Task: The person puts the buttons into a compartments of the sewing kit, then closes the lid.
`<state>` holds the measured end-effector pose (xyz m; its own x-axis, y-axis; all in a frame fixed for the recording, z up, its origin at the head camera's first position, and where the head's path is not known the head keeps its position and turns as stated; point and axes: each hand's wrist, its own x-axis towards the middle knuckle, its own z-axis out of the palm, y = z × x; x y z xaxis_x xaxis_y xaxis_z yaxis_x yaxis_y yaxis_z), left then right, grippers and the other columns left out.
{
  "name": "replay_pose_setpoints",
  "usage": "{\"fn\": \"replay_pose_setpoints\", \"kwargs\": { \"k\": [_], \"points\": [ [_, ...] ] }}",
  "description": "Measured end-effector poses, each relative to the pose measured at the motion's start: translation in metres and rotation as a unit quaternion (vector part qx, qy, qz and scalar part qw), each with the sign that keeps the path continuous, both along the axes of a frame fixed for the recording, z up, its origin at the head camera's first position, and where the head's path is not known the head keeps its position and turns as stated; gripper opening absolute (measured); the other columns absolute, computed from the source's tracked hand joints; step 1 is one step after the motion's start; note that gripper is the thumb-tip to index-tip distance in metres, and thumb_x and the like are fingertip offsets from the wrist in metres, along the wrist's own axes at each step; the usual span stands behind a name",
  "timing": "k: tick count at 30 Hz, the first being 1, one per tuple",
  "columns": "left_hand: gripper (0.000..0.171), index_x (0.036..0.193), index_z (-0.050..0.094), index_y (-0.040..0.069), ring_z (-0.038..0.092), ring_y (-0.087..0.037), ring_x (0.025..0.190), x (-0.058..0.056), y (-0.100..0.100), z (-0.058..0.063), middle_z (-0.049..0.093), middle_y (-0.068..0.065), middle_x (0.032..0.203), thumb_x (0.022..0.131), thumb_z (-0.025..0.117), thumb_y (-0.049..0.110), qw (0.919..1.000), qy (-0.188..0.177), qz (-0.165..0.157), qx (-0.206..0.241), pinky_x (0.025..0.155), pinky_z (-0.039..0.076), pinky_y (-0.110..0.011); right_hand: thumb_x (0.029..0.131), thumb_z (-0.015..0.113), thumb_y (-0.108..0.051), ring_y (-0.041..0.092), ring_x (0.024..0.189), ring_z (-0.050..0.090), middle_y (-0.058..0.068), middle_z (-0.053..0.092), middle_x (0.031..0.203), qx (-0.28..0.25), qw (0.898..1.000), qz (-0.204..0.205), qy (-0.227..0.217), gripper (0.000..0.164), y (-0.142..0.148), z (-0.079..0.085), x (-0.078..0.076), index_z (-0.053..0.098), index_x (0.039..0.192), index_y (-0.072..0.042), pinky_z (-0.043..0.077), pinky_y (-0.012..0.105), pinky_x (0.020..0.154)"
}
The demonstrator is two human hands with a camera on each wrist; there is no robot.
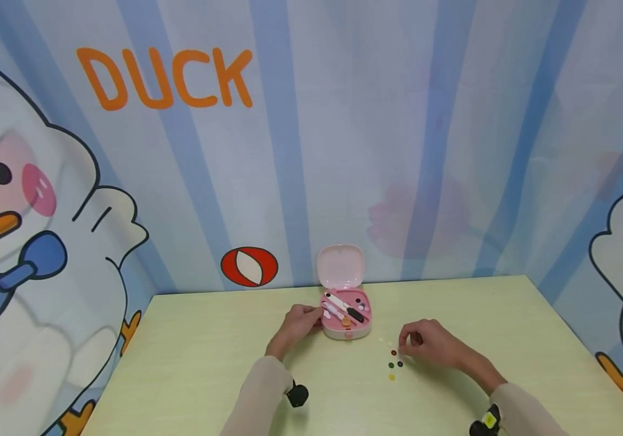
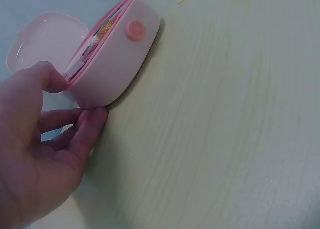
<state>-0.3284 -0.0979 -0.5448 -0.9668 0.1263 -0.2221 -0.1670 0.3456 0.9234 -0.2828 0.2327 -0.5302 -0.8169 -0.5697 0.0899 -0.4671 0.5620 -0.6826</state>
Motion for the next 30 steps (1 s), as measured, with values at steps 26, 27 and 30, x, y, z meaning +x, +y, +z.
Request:
{"fn": "replay_pose_setpoints", "kwargs": {
  "k": [26,27,30],
  "points": [
    [0.044,0.130,0.067,-0.007,0.068,-0.018,0.097,0.000,0.000,0.000,0.073,-0.009,0.109,0.107,0.059,0.030,1.0000,0.002,0.001,-0.003,0.094,0.058,-0.034,0.096,0.074,-0.015,0.012,0.064,0.046,-0.004,0.052,0.070,-0.011,1.000,-0.024,0.006,0.005,-0.045,0.029,-0.048,0.075,0.097,-0.010,0.037,0.025,0.057],
    [0.044,0.130,0.067,-0.007,0.068,-0.018,0.097,0.001,0.000,0.000,0.073,-0.008,0.109,0.107,0.059,0.029,1.0000,0.001,0.002,-0.004,0.094,0.058,-0.034,0.097,0.074,-0.015,0.012,0.064,0.047,-0.003,0.052,0.071,-0.009,1.000,-0.025,0.006,0.005,-0.046,0.029,-0.051,0.075,0.097,-0.010,0.037,0.025,0.057],
    [0.043,0.130,0.067,-0.006,0.068,-0.018,0.097,0.000,0.000,0.000,0.072,-0.009,0.109,0.107,0.059,0.029,1.0000,0.001,0.003,-0.003,0.093,0.058,-0.033,0.096,0.074,-0.012,0.014,0.066,0.048,-0.002,0.053,0.072,-0.008,0.999,-0.032,-0.001,0.005,-0.051,0.029,-0.057,0.075,0.099,-0.008,0.037,0.025,0.058]
  ]
}}
